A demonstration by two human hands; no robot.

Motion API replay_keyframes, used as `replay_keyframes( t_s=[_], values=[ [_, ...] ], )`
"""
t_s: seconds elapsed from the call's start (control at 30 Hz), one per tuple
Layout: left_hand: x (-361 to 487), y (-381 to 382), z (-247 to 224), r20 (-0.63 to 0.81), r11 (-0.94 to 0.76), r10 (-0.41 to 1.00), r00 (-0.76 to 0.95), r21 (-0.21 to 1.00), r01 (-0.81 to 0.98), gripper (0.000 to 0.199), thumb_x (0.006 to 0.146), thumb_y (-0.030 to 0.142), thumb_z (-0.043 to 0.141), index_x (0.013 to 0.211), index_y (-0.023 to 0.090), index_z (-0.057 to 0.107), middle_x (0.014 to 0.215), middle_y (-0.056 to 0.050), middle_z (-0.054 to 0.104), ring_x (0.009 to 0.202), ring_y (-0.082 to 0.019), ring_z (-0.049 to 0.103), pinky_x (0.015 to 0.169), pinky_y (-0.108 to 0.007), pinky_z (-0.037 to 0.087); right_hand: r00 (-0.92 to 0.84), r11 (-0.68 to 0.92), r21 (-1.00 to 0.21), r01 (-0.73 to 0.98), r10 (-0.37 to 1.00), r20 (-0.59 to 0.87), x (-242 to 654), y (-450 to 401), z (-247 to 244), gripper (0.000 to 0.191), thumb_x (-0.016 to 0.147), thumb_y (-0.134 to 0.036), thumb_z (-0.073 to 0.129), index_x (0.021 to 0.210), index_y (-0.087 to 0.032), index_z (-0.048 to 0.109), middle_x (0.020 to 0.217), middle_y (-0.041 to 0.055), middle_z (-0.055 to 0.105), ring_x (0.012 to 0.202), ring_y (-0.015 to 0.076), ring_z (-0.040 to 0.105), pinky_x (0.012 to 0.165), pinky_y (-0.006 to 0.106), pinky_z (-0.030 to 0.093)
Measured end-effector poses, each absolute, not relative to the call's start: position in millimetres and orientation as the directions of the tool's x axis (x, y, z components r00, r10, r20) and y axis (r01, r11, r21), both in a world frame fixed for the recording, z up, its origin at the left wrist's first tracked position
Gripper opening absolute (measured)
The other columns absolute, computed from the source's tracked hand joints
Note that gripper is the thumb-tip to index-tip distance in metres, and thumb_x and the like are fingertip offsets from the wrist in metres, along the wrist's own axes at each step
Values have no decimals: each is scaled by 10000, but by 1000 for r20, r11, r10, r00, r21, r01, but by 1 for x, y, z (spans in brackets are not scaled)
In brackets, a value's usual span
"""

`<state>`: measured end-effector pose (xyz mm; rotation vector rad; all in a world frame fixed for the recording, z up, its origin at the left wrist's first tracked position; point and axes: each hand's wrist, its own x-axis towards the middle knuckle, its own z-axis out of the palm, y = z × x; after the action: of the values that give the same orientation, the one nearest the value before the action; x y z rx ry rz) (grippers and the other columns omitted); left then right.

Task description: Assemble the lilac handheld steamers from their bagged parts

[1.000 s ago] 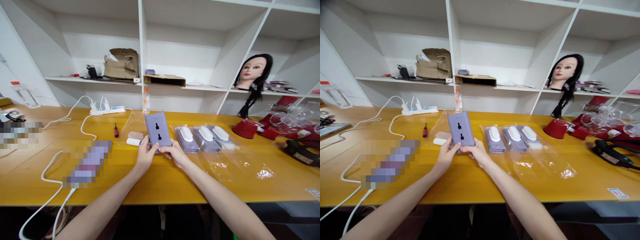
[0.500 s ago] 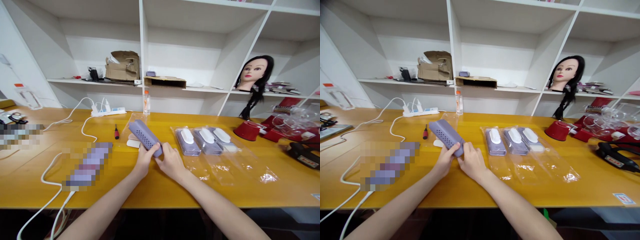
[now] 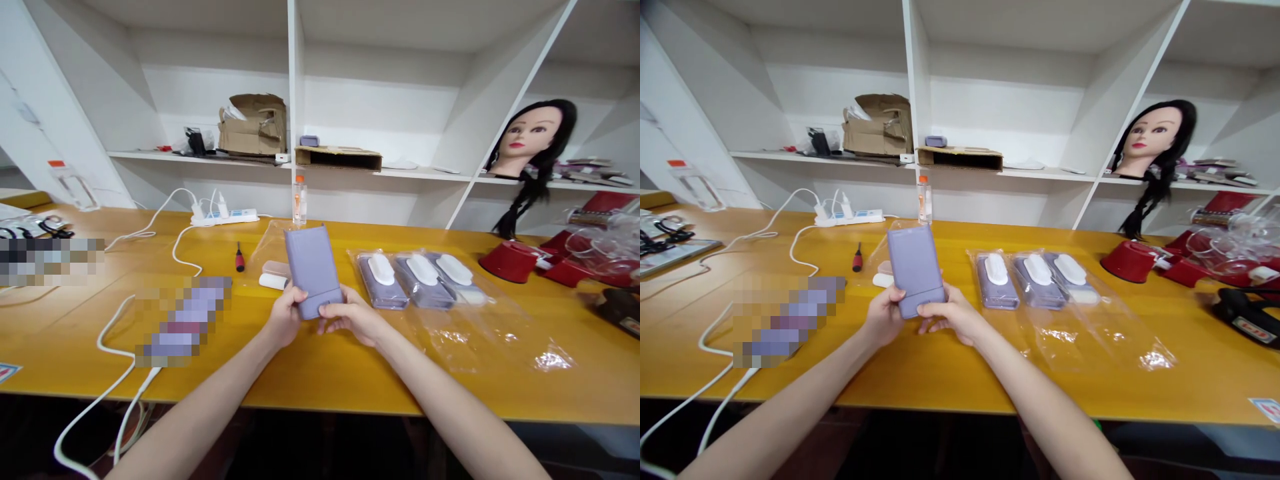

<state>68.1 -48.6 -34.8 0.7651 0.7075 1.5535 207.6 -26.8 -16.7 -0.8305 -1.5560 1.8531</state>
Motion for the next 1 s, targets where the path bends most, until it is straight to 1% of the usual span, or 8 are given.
replay_keyframes(
  t_s=[0.07,0.17,0.3,0.43,0.57,0.7,0.83,1.0],
  values=[
    [70,-51,-38,84,-82,996,-24,800,-595,365,569,203,544,932,172,578,880,-48,666,924,-253,598,724,-345,490,-662,-217,-976,-34,736,-140,209,-26,-19,352,595,-239,698,898,-167,536,691,-10,614,476,117,598,440,205,355],
    [71,-51,-41,80,-63,997,5,822,-566,456,580,214,576,1035,183,562,937,-49,669,924,-246,599,726,-331,484,-680,-254,-966,-44,716,-158,210,-24,-22,281,563,-228,719,783,-141,569,590,-26,570,376,61,465,371,197,240],
    [72,-49,-43,107,-126,992,-66,851,-510,448,608,244,626,1049,182,584,941,-39,671,909,-217,599,778,-313,470,-671,-265,-960,-92,729,-137,209,-26,-23,252,522,-212,753,644,-134,547,496,-66,462,380,8,282,388,203,96],
    [73,-47,-44,153,-215,974,-169,860,-462,335,625,267,677,941,175,621,891,-20,667,872,-181,598,784,-281,461,-585,-252,-961,-112,799,-142,204,-29,-22,237,524,-204,744,674,-142,570,507,-73,460,401,10,238,418,223,72],
    [76,-47,-42,171,-247,964,-202,854,-459,330,619,292,719,904,164,611,896,-32,673,843,-179,610,773,-292,471,-468,-186,-975,-123,877,-108,202,-30,-21,225,503,-155,728,671,-159,579,529,-72,485,436,31,292,423,218,110],
    [76,-46,-39,135,-224,967,-218,857,-464,361,589,323,751,871,145,613,841,-44,685,771,-178,625,722,-292,492,-447,-149,-980,-132,891,-76,199,-31,-21,240,486,-148,725,699,-164,616,552,-61,532,487,60,394,440,207,205],
    [74,-43,-32,95,-253,944,-316,825,-505,343,597,353,751,839,146,621,802,-37,683,720,-156,627,672,-264,511,-482,-149,-976,-156,875,-56,195,-33,-25,314,468,-141,737,772,-160,659,665,-23,620,613,110,525,555,227,369],
    [72,-42,-25,-11,-197,941,-338,794,-575,364,628,399,724,877,156,619,779,-39,684,683,-162,642,645,-272,530,-495,-96,-980,-174,869,2,191,-38,-28,353,488,-140,732,834,-157,658,731,-4,648,678,130,555,668,264,429]
  ],
)
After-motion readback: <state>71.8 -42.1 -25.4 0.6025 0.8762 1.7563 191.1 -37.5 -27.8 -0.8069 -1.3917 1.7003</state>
